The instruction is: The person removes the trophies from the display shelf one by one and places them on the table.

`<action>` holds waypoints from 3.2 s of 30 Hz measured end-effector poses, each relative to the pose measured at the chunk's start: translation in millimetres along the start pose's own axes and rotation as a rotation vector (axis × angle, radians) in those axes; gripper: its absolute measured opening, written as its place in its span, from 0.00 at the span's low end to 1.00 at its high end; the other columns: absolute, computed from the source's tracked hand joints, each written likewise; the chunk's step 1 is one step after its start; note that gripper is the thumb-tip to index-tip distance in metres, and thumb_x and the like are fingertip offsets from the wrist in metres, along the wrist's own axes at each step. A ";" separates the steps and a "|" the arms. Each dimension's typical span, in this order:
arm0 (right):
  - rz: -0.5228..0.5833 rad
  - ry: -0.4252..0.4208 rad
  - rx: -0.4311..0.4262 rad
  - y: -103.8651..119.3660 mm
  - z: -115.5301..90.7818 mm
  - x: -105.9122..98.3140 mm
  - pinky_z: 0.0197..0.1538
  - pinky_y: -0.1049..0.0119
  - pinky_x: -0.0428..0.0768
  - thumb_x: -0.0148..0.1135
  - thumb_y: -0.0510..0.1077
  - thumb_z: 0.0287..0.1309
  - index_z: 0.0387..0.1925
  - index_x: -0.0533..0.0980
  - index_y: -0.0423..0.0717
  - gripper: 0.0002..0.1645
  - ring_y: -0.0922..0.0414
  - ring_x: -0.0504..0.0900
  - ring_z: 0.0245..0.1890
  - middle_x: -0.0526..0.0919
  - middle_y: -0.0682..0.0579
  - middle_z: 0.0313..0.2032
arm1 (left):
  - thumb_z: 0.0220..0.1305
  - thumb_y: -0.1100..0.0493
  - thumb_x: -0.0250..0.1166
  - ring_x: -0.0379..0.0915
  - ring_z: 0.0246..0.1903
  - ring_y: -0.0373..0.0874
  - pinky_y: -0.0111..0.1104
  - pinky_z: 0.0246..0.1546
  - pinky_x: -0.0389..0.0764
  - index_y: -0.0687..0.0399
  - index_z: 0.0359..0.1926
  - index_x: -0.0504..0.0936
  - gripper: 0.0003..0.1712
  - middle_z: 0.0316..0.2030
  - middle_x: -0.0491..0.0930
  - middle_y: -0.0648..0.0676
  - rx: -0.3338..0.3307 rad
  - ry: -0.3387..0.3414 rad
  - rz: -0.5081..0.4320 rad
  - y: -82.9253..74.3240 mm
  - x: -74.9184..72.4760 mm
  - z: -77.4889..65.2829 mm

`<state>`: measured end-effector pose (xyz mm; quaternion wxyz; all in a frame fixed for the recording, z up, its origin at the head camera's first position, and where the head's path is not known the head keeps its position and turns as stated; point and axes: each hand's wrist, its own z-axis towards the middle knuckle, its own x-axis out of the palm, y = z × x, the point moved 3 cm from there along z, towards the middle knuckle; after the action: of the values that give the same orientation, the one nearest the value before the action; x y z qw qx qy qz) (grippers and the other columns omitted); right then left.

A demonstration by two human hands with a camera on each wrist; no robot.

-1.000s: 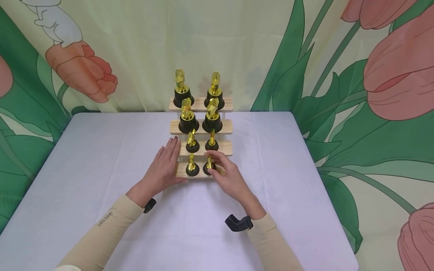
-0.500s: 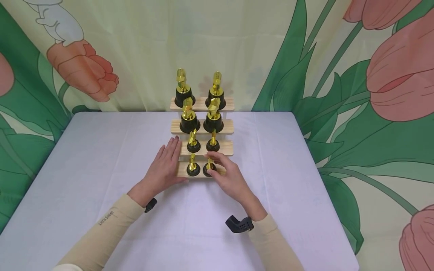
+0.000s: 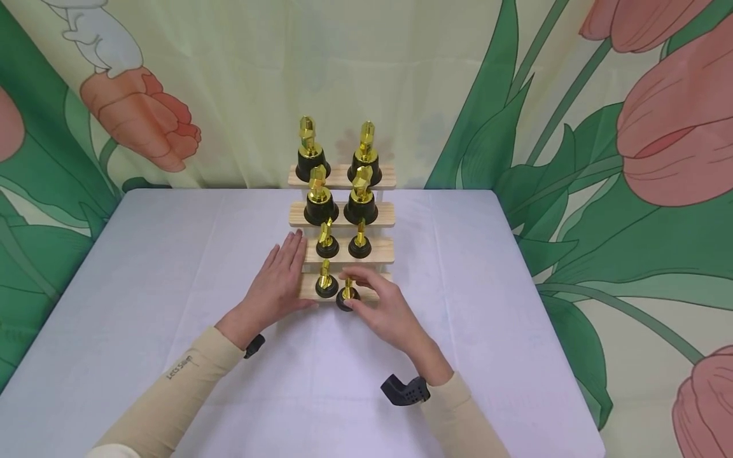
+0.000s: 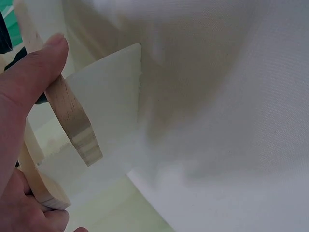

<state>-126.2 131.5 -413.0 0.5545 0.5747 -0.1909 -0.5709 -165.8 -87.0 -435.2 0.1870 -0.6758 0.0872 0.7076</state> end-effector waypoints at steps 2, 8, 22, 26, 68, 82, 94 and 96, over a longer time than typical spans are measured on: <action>-0.002 0.010 -0.001 1.1 -1.7 1.7 0.64 0.58 0.77 0.67 0.33 0.58 0.62 0.72 0.48 0.30 0.55 0.79 0.59 0.81 0.53 0.56 | 0.37 0.35 0.81 0.36 0.79 0.56 0.49 0.78 0.45 0.67 0.77 0.40 0.81 0.78 0.40 0.65 0.004 0.010 -0.005 0.3 -0.2 0.0; 0.008 0.037 -0.007 3.2 -6.2 8.5 0.64 0.56 0.77 0.67 0.33 0.59 0.61 0.74 0.49 0.29 0.56 0.79 0.60 0.81 0.54 0.57 | 0.40 0.35 0.80 0.32 0.79 0.55 0.48 0.78 0.43 0.65 0.78 0.37 0.80 0.79 0.37 0.63 0.010 0.064 -0.026 2.7 -2.9 -0.1; 0.052 0.099 -0.019 -3.5 -18.4 29.6 0.64 0.55 0.76 0.67 0.32 0.58 0.60 0.74 0.48 0.28 0.51 0.80 0.58 0.81 0.51 0.57 | 0.43 0.39 0.80 0.32 0.79 0.55 0.50 0.77 0.45 0.63 0.78 0.39 0.76 0.79 0.37 0.62 0.037 0.110 -0.063 6.5 -8.1 -1.5; 0.055 0.095 -0.056 -3.4 -18.6 33.8 0.63 0.55 0.77 0.67 0.31 0.58 0.60 0.74 0.46 0.28 0.49 0.81 0.57 0.81 0.49 0.56 | 0.43 0.38 0.80 0.33 0.79 0.55 0.50 0.77 0.45 0.64 0.78 0.40 0.76 0.79 0.37 0.62 0.046 0.097 -0.031 6.9 -9.3 -0.9; 0.004 0.092 -0.028 6.4 -22.8 56.1 0.62 0.62 0.79 0.68 0.25 0.51 0.52 0.78 0.40 0.25 0.52 0.80 0.55 0.82 0.45 0.52 | 0.45 0.39 0.79 0.34 0.79 0.55 0.53 0.74 0.57 0.64 0.78 0.39 0.75 0.79 0.37 0.62 0.083 0.061 -0.033 10.1 -5.0 -2.8; 0.036 0.087 -0.076 -28.9 -26.2 68.2 0.58 0.53 0.81 0.71 0.31 0.52 0.56 0.76 0.42 0.28 0.50 0.82 0.54 0.82 0.46 0.53 | 0.46 0.39 0.79 0.33 0.79 0.54 0.53 0.74 0.55 0.63 0.78 0.38 0.75 0.79 0.36 0.61 0.079 0.069 -0.043 9.4 -5.3 -1.6; -0.029 0.073 -0.078 -25.3 -26.3 60.6 0.66 0.62 0.74 0.72 0.38 0.56 0.61 0.74 0.51 0.30 0.58 0.76 0.62 0.81 0.54 0.57 | 0.44 0.39 0.79 0.36 0.79 0.55 0.55 0.73 0.57 0.64 0.78 0.41 0.75 0.79 0.39 0.62 0.089 0.045 -0.024 8.8 -4.8 -1.6; -0.026 0.052 -0.078 -23.7 -24.9 56.0 0.66 0.62 0.74 0.71 0.39 0.57 0.60 0.74 0.51 0.29 0.58 0.77 0.62 0.81 0.55 0.57 | 0.44 0.39 0.80 0.36 0.79 0.56 0.55 0.73 0.57 0.65 0.78 0.41 0.75 0.79 0.39 0.62 0.091 0.043 -0.025 8.9 -4.5 -1.6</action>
<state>-99.1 101.6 -464.8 0.5736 0.5698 -0.1467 -0.5699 -167.6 -96.4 -432.0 0.2245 -0.6826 0.1146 0.6859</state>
